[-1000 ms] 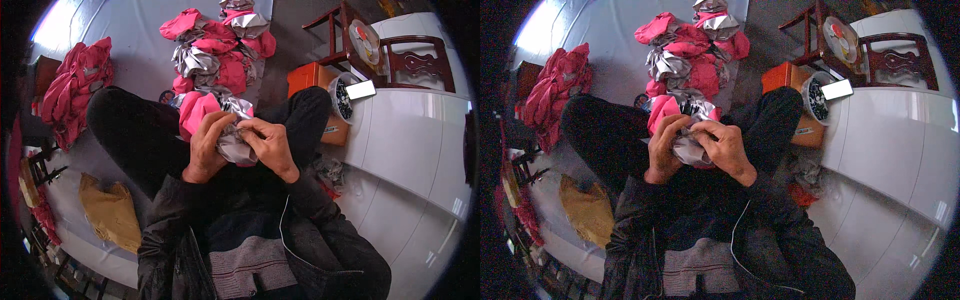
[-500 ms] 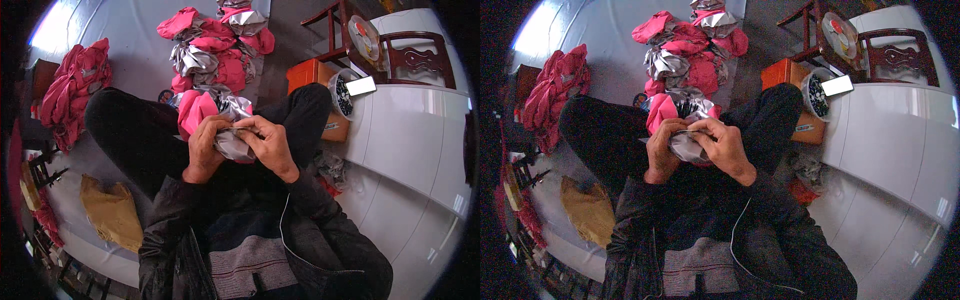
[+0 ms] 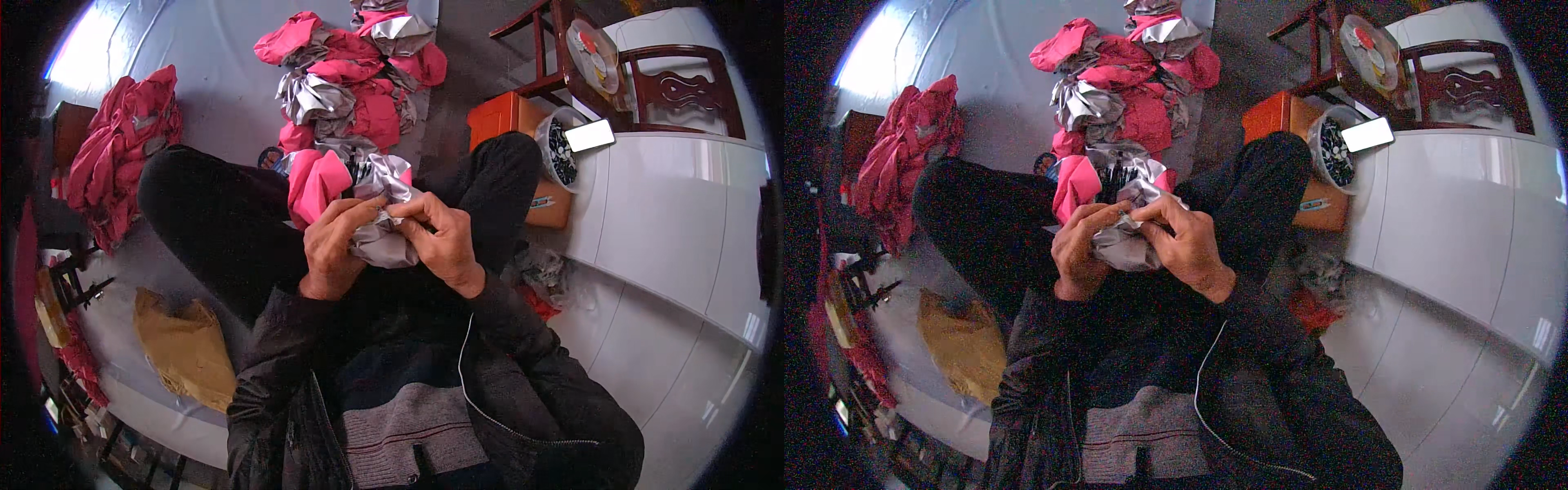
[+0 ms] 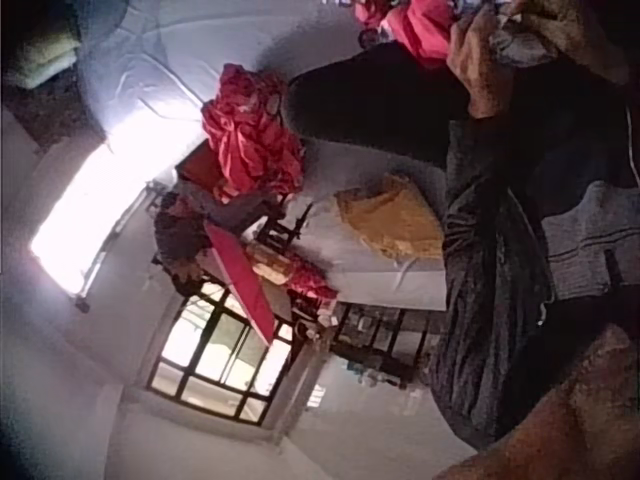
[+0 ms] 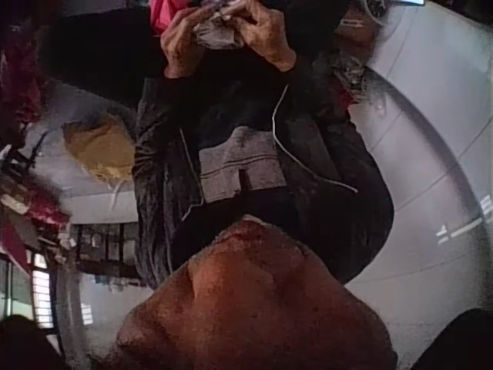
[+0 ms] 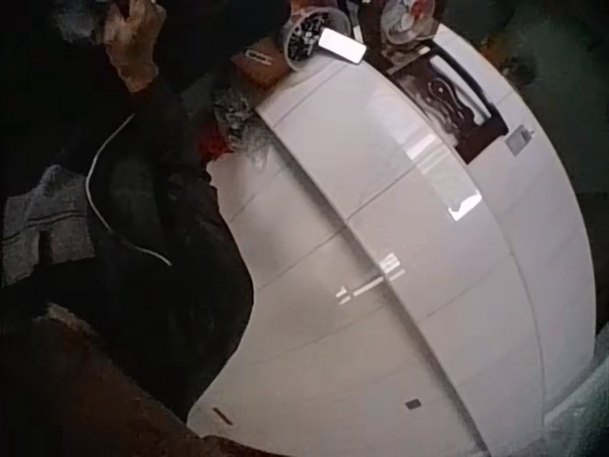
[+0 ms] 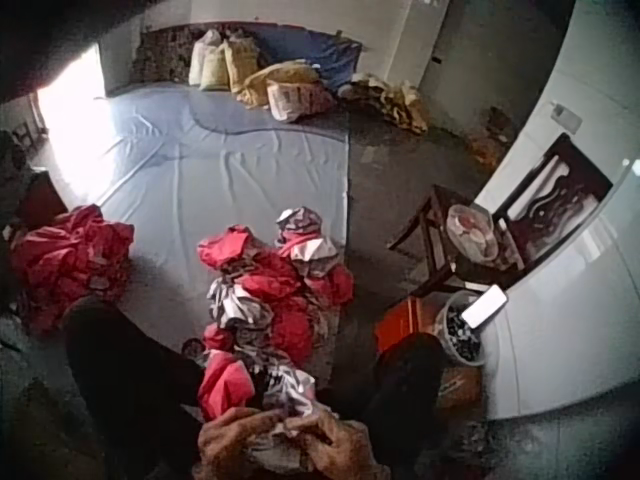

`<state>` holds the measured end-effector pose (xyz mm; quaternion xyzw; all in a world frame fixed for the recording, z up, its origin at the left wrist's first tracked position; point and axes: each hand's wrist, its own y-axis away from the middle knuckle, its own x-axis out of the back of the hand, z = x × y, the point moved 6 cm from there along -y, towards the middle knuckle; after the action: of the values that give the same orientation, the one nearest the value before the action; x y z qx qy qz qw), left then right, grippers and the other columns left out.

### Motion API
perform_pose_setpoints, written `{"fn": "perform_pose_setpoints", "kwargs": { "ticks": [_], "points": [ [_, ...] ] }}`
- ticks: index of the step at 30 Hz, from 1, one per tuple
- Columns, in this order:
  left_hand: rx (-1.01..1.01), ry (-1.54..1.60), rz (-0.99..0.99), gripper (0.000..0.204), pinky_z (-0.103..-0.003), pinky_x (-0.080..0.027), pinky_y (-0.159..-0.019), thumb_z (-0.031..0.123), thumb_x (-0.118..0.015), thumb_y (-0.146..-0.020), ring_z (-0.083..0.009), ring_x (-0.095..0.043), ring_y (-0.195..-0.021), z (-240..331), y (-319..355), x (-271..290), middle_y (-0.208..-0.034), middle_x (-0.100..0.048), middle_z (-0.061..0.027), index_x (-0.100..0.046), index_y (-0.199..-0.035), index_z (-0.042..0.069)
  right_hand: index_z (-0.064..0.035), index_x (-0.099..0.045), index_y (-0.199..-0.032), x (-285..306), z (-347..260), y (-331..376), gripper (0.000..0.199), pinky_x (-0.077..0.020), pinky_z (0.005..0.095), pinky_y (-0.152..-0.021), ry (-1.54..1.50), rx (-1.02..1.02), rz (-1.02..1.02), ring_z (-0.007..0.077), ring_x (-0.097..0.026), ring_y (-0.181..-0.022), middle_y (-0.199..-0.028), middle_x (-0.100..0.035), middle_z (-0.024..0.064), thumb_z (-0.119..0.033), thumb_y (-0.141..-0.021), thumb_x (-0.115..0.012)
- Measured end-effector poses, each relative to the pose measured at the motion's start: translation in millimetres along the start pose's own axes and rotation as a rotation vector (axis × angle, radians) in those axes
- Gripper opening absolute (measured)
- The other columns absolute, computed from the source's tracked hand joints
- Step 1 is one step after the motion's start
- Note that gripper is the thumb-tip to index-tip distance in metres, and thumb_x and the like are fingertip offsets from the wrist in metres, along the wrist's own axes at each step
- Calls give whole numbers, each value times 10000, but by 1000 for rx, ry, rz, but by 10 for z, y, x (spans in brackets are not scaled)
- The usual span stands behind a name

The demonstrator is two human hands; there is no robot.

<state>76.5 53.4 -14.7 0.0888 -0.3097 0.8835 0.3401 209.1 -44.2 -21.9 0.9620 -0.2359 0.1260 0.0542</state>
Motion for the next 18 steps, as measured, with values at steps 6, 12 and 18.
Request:
{"fn": "perform_pose_setpoints", "kwargs": {
  "ticks": [6, 12, 18],
  "points": [
    [30, -30, -14, 440, -363, -568, -762, 67, -797, -673, -304, -710, -905, -43, 32, -3, -1037, -727, -147, -642, -1079, 2, -37, -648, -975, -15, 34, 15, 113, -551, 324, -708, 81, 14, 9, 244, -729, -832, -896, -713, 130, -44, -871, -692],
    [-29, -115, -100, 423, -366, -555, -738, 102, -776, -683, -305, -703, -877, 13, -5, -11, -997, -713, -148, -651, -1075, 2, -34, -618, -981, -29, 2, 2, 141, -554, 346, -708, 112, 60, 14, 276, -724, -840, -892, -707, 142, -63, -870, -700],
    [31, -140, -111, 426, -372, -540, -695, 138, -779, -685, -310, -686, -824, -18, 39, -11, -947, -692, -140, -653, -1073, 13, -25, -603, -998, -20, -26, -41, 157, -558, 354, -721, 52, -19, -20, 286, -725, -855, -900, -707, 148, -63, -874, -691]
  ]
}}
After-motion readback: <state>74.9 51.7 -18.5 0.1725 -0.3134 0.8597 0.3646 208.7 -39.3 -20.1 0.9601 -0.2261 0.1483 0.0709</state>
